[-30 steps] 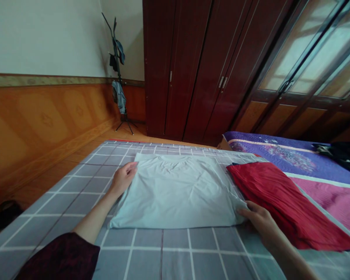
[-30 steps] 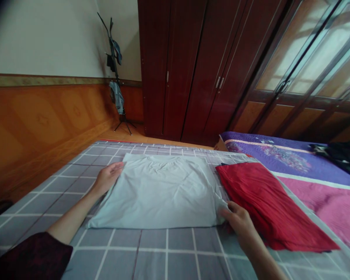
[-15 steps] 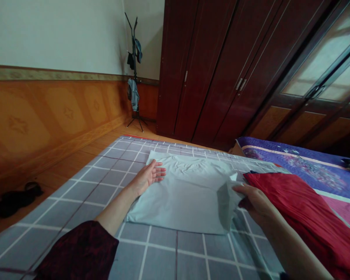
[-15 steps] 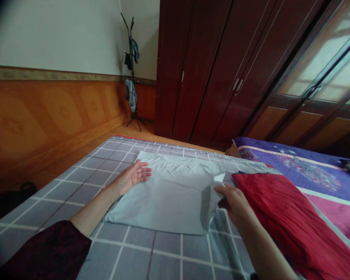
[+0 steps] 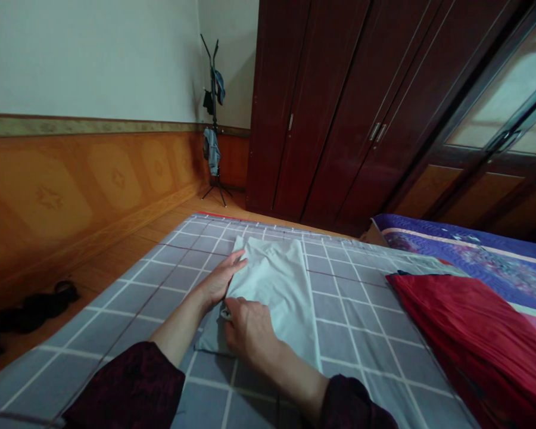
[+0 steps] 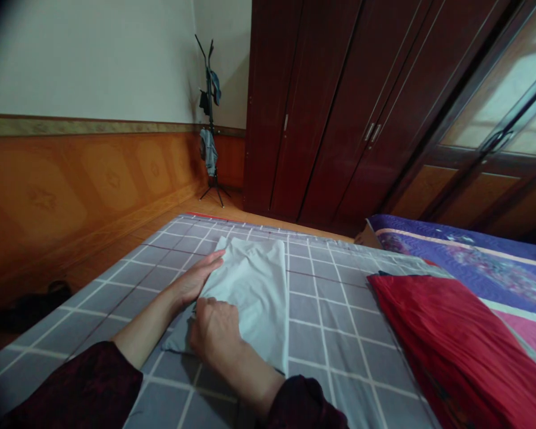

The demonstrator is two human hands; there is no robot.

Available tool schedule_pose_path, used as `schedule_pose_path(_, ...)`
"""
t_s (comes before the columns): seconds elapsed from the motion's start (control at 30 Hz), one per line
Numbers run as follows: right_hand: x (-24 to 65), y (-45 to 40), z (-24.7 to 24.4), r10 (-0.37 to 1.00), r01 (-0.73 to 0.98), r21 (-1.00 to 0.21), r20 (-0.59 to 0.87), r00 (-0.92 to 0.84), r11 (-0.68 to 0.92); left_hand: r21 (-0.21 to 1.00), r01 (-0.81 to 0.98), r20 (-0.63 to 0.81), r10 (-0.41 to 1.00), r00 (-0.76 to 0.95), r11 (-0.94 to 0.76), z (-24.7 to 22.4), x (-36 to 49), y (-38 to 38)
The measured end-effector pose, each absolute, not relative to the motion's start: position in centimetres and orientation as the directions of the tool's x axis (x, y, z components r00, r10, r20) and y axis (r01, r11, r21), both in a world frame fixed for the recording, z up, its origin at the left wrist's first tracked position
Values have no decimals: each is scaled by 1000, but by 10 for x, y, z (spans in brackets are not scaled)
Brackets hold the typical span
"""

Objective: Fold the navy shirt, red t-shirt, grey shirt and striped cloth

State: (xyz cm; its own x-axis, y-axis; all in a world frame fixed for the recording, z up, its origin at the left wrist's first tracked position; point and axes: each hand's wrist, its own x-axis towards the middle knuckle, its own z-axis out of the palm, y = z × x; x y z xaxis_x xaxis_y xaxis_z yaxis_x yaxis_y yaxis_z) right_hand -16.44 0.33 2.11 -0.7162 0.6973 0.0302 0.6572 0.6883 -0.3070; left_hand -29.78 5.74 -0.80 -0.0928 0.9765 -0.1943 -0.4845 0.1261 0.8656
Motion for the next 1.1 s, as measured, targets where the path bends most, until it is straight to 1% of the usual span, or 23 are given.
schedule_pose_path(0.07, -159, 2, 18, 674, 632, -281, 80, -735, 723, 872, -468, -196, 979, -64, 144, -4, -298, 57)
schedule_pose_path(0.17, -156, -1, 14, 609, 568, -237, 164, -776, 788, 893, -432, -165, 985, -53, 126, 0, -299, 62)
schedule_pose_path(0.33, -158, -10, 5, 449, 423, -153, 253, -857, 893, 920, -367, -151, 988, -14, 136, -3, -307, 82)
schedule_pose_path(0.4, -159, -12, 3, 419, 400, -122, 279, -864, 908, 936, -324, -141, 990, 14, 138, -6, -311, 91)
schedule_pose_path(0.47, -160, -12, 1, 442, 430, -107, 301, -845, 896, 952, -276, -127, 991, 31, 130, -8, -315, 99)
schedule_pose_path(0.57, -162, -10, -1, 532, 531, -98, 319, -784, 842, 964, -236, -118, 993, 25, 120, -11, -316, 109)
schedule_pose_path(0.67, -164, -6, -4, 583, 577, -118, 294, -757, 808, 971, -215, -108, 994, 3, 106, -12, -313, 114)
schedule_pose_path(0.73, -165, -3, -6, 559, 546, -131, 293, -776, 827, 976, -194, -100, 995, -16, 95, -10, -312, 115)
schedule_pose_path(0.83, -165, -2, -9, 501, 485, -138, 347, -793, 864, 982, -164, -102, 994, -33, 95, -5, -315, 114)
schedule_pose_path(0.9, -165, -3, -11, 485, 469, -138, 362, -796, 872, 985, -135, -114, 993, -43, 108, -3, -320, 113)
schedule_pose_path(1.1, -165, -6, -10, 471, 454, -133, 322, -821, 881, 990, 15, -136, 985, -110, 139, -7, -331, 111)
